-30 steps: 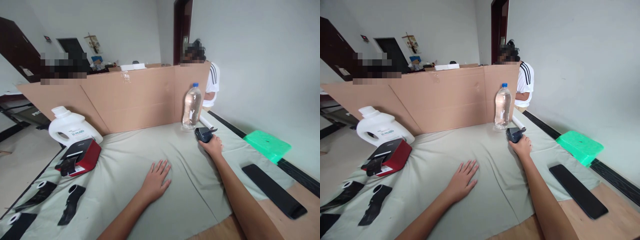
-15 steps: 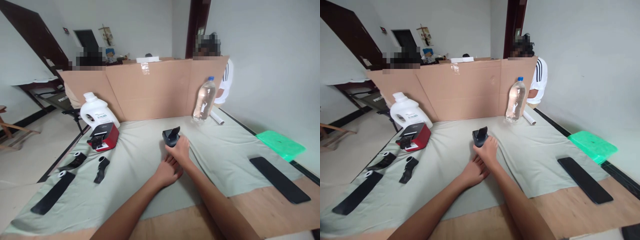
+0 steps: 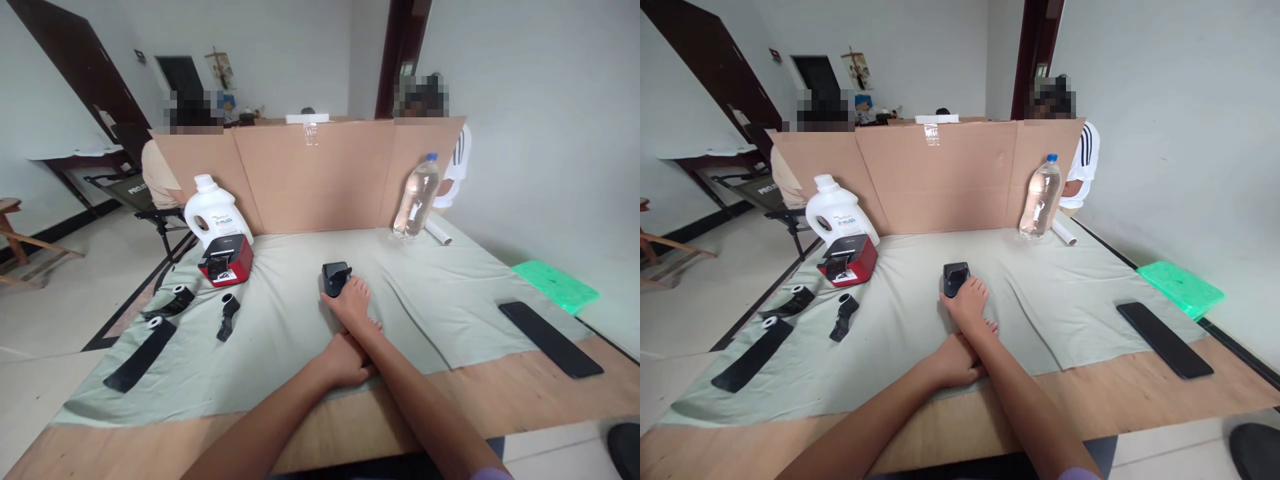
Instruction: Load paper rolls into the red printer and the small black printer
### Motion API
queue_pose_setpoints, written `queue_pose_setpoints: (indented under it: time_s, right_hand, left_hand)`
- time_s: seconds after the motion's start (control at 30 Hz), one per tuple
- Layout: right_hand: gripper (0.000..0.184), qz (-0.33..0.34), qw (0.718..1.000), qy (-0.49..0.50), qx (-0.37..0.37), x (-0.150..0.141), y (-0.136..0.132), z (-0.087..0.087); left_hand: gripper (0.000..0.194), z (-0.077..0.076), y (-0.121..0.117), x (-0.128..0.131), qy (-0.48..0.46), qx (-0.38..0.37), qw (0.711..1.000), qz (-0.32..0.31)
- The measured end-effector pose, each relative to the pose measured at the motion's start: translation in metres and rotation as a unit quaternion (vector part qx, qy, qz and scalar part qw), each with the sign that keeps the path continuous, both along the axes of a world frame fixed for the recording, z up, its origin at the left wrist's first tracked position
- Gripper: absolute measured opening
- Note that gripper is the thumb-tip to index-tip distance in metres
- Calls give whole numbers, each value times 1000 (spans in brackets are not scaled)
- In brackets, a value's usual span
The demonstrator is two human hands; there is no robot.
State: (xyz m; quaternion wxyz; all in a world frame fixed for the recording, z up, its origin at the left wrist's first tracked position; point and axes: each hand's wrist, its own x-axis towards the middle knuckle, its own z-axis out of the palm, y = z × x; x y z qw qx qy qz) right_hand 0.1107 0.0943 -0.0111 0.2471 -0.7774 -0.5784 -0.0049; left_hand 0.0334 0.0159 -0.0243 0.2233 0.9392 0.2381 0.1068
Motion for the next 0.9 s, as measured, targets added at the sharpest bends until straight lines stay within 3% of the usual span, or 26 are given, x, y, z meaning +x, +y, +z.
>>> queue_pose_setpoints:
  time_s: [0.1, 0.17, 0.23, 0.3, 0.33, 0.37, 0.4, 0.47, 0.53, 0.57, 0.63, 0.7, 0.77, 0.9]
  right_hand:
    - [78, 41, 999, 6, -33, 13, 1, 3]
    - [80, 101, 993, 17, -54, 27, 3, 4]
    - [80, 167, 984, 25, -56, 44, 3, 2]
    - [81, 222, 974, 23, -39, 58, 2, -4]
    - [81, 241, 970, 19, -29, 63, 2, -7]
    - [81, 254, 967, 16, -21, 66, 1, -10]
    - [81, 259, 966, 13, -16, 69, 0, -13]
    - [78, 258, 966, 15, -12, 70, -1, -17]
    - [76, 255, 967, 19, -11, 69, -1, -18]
    - [76, 257, 966, 19, -11, 68, -1, -18]
    - [77, 260, 965, 18, -12, 68, -1, -17]
    - [79, 260, 965, 18, -14, 68, 0, -16]
    - [80, 260, 965, 16, -15, 69, 1, -17]
    - [78, 263, 964, 13, -15, 70, 1, -19]
  left_hand:
    - [76, 10, -13, 4, -17, -35, 998, -53]
    - [70, 17, -27, 10, -43, -128, 981, -143]
    - [66, 22, -42, 16, -71, -309, 915, -249]
    - [67, 27, -53, 18, -87, -501, 806, -302]
    - [66, 30, -54, 17, -97, -570, 762, -291]
    - [62, 35, -52, 14, -120, -610, 741, -253]
    - [57, 40, -45, 9, -156, -619, 747, -187]
    - [46, 51, -19, -6, -256, -542, 800, -9]
    - [35, 58, 20, -25, -334, -362, 851, 181]
    - [30, 58, 41, -35, -351, -276, 854, 266]
    - [30, 52, 80, -51, -315, -185, 846, 388]
    - [40, 39, 107, -61, -240, -152, 856, 433]
    - [49, 25, 120, -64, -174, -141, 879, 422]
    - [54, 10, 111, -53, -58, -76, 904, 417]
